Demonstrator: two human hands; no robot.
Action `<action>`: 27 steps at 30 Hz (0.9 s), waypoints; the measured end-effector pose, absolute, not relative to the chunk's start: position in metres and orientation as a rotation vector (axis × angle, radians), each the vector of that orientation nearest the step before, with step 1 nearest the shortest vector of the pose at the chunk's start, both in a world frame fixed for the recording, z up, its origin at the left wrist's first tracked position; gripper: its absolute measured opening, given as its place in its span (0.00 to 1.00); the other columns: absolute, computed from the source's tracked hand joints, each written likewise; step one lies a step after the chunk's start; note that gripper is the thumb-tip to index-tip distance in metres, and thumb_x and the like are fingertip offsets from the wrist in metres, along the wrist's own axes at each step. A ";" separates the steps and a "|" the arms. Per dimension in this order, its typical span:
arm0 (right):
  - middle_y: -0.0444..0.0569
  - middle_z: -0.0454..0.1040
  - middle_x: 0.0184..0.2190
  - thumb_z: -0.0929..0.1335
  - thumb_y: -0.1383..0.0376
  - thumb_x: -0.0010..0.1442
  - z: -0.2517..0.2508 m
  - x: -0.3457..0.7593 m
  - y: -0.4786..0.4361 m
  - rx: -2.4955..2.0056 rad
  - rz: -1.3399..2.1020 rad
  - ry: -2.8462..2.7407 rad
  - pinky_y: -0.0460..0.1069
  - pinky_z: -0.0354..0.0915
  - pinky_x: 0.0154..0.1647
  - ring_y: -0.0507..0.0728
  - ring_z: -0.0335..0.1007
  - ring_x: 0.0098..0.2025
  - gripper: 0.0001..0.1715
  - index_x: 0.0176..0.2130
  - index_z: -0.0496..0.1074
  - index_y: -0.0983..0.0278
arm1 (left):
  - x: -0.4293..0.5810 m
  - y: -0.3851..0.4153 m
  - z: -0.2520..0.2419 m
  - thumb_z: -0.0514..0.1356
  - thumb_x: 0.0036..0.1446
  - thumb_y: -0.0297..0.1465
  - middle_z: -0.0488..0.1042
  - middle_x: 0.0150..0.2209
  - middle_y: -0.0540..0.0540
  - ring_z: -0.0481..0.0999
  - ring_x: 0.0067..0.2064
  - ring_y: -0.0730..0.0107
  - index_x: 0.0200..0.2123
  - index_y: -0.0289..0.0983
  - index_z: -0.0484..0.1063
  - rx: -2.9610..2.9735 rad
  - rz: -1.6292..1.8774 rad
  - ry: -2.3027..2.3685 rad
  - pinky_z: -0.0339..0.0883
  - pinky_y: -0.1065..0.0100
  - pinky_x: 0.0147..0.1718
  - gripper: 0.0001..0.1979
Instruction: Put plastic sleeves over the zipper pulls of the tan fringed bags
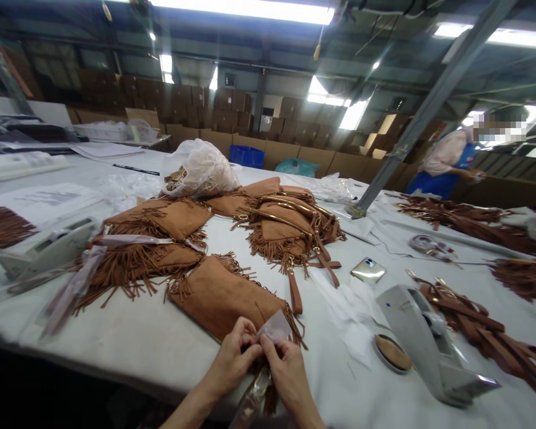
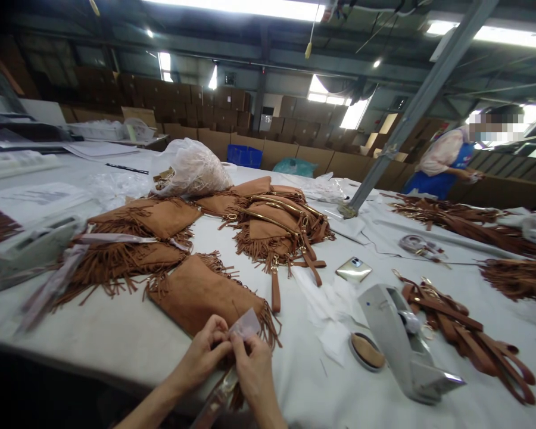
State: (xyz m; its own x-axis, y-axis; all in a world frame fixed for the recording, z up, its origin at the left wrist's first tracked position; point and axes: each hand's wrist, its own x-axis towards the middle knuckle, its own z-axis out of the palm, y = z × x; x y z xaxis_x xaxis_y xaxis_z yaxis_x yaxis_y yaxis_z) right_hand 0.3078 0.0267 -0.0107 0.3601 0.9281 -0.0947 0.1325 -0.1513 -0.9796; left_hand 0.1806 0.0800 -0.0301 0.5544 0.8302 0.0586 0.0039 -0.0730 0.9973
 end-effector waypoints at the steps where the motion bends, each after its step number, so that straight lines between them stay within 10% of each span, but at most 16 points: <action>1: 0.49 0.74 0.23 0.68 0.49 0.53 -0.011 0.308 0.025 -1.555 0.977 -0.991 0.47 0.63 0.27 0.56 0.67 0.28 0.24 0.28 0.77 0.68 | 0.180 0.080 -0.030 0.58 0.56 0.29 0.67 0.22 0.57 0.67 0.27 0.73 0.36 0.38 0.59 1.513 0.797 0.743 0.59 0.74 0.29 0.08; 11: 0.47 0.74 0.23 0.67 0.48 0.54 -0.011 0.317 0.027 -1.578 0.919 -0.969 0.48 0.63 0.29 0.56 0.67 0.27 0.24 0.25 0.74 0.67 | 0.165 0.067 -0.025 0.62 0.49 0.28 0.70 0.48 0.41 0.68 0.50 0.53 0.48 0.40 0.68 2.028 0.746 0.987 0.62 0.55 0.50 0.21; 17: 0.49 0.75 0.25 0.67 0.49 0.55 -0.001 0.320 0.028 -1.577 0.810 -0.988 0.49 0.65 0.33 0.58 0.69 0.31 0.23 0.29 0.74 0.67 | 0.174 0.057 -0.029 0.52 0.59 0.29 0.69 0.52 0.42 0.73 0.47 0.60 0.43 0.41 0.73 1.827 0.828 0.878 0.67 0.62 0.48 0.12; 22: 0.48 0.74 0.22 0.67 0.50 0.56 0.025 0.325 0.026 -1.535 0.832 -1.023 0.47 0.63 0.27 0.56 0.68 0.26 0.22 0.29 0.74 0.67 | 0.187 0.070 -0.024 0.50 0.62 0.34 0.73 0.36 0.47 0.67 0.18 0.78 0.43 0.38 0.69 1.521 0.779 0.672 0.62 0.74 0.16 0.12; 27: 0.46 0.68 0.18 0.65 0.51 0.57 0.035 0.326 0.026 -1.715 0.649 -1.280 0.46 0.57 0.23 0.54 0.64 0.23 0.24 0.18 0.69 0.64 | 0.192 0.080 -0.009 0.53 0.59 0.32 0.71 0.27 0.50 0.73 0.23 0.73 0.35 0.35 0.70 1.495 0.806 0.611 0.67 0.74 0.22 0.08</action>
